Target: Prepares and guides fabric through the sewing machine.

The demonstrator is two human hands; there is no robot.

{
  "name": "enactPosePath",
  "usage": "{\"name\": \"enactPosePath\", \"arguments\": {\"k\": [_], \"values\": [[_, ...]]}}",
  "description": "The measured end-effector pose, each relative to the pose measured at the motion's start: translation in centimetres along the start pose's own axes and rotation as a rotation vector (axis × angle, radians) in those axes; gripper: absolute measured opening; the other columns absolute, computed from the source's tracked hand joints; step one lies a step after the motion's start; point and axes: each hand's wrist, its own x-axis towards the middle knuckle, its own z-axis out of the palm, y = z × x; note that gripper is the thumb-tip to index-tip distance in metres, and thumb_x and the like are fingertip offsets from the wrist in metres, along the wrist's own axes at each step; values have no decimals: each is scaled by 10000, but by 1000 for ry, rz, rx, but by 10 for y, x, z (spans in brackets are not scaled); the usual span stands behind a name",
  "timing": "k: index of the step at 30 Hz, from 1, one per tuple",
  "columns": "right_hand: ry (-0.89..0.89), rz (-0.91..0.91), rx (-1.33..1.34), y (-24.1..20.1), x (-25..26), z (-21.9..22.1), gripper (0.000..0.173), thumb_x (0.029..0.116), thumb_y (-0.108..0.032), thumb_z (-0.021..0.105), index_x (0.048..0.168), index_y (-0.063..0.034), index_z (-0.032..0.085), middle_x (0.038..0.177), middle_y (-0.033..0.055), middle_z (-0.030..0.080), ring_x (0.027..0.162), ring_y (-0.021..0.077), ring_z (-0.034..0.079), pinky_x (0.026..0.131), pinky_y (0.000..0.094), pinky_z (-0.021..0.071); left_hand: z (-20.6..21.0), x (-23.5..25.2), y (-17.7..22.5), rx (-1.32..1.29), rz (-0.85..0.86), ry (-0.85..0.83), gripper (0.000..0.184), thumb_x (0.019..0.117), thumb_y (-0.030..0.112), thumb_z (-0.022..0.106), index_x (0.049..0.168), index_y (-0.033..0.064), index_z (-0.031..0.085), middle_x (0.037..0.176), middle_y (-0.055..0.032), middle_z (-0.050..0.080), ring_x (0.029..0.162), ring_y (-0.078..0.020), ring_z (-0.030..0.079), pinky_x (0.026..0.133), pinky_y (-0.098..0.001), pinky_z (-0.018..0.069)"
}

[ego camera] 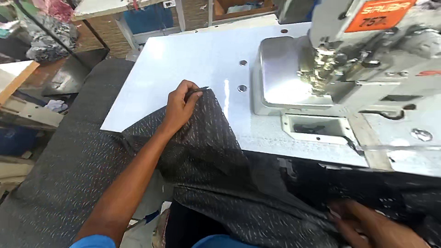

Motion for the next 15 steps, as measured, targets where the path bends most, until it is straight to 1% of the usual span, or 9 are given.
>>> {"name": "enactPosePath", "arguments": {"k": [2,3,5,7,8,9,10,12,15], "values": [[273,-237,94,-48,39,-19,318,998,-352,600,1097,-73,716,934,85,722,788,226,703,662,480,590,12,1,32,-117,83,-17,169,980,80,665,1103,-25,614,910,-69,680,739,-75,642,668,-238,564],[428,-333,113,-72,62,-26,322,981,-379,597,1096,-106,725,955,30,723,813,154,696,675,407,590,15,1,46,-162,106,-17,199,964,61,678,1123,-24,594,968,-79,683,791,-84,660,706,-246,582],[556,-496,224,-116,106,-43,342,974,-349,636,1160,-71,706,1071,62,726,960,162,705,806,399,598,16,-2,71,-246,138,-13,259,941,40,703,1144,-25,555,1025,-92,678,835,-98,671,730,-254,592],[493,-594,401,-147,145,-51,422,970,-341,678,1270,-46,654,1183,72,702,1078,141,690,929,359,599,13,-5,89,-312,148,-28,309,924,14,717,1168,-19,530,1029,-86,677,866,-110,682,757,-264,604],[422,-627,505,-158,158,-51,449,972,-330,693,1310,-42,633,1203,61,694,1093,123,686,950,330,598,11,-6,95,-339,146,-44,337,917,-3,719,1192,-22,524,1025,-79,677,881,-114,685,775,-271,609],[359,-648,610,-167,166,-51,409,971,-291,705,1296,-50,643,1156,37,710,1037,104,700,917,300,610,8,-6,101,-360,137,-56,363,910,-19,720,1216,-33,525,1023,-79,683,887,-118,689,782,-274,612],[312,-654,707,-175,169,-51,310,971,-231,712,1228,-63,674,1055,15,731,928,92,717,836,273,628,5,-5,104,-384,118,-62,375,906,-31,719,1231,-47,532,1015,-86,695,885,-124,696,781,-278,617],[284,-635,816,-184,169,-47,133,982,-154,680,1088,-80,712,884,-10,726,749,77,689,678,232,601,-1,-6,108,-430,53,-71,372,902,-34,725,1230,-62,552,979,-88,708,857,-123,701,770,-276,616],[254,-595,901,-183,164,-40,82,995,-113,653,1034,-66,708,824,7,706,688,85,661,620,216,574,-8,-8,110,-481,-54,-93,300,918,-14,719,1197,-59,622,953,-73,708,833,-109,685,766,-252,601]]}}
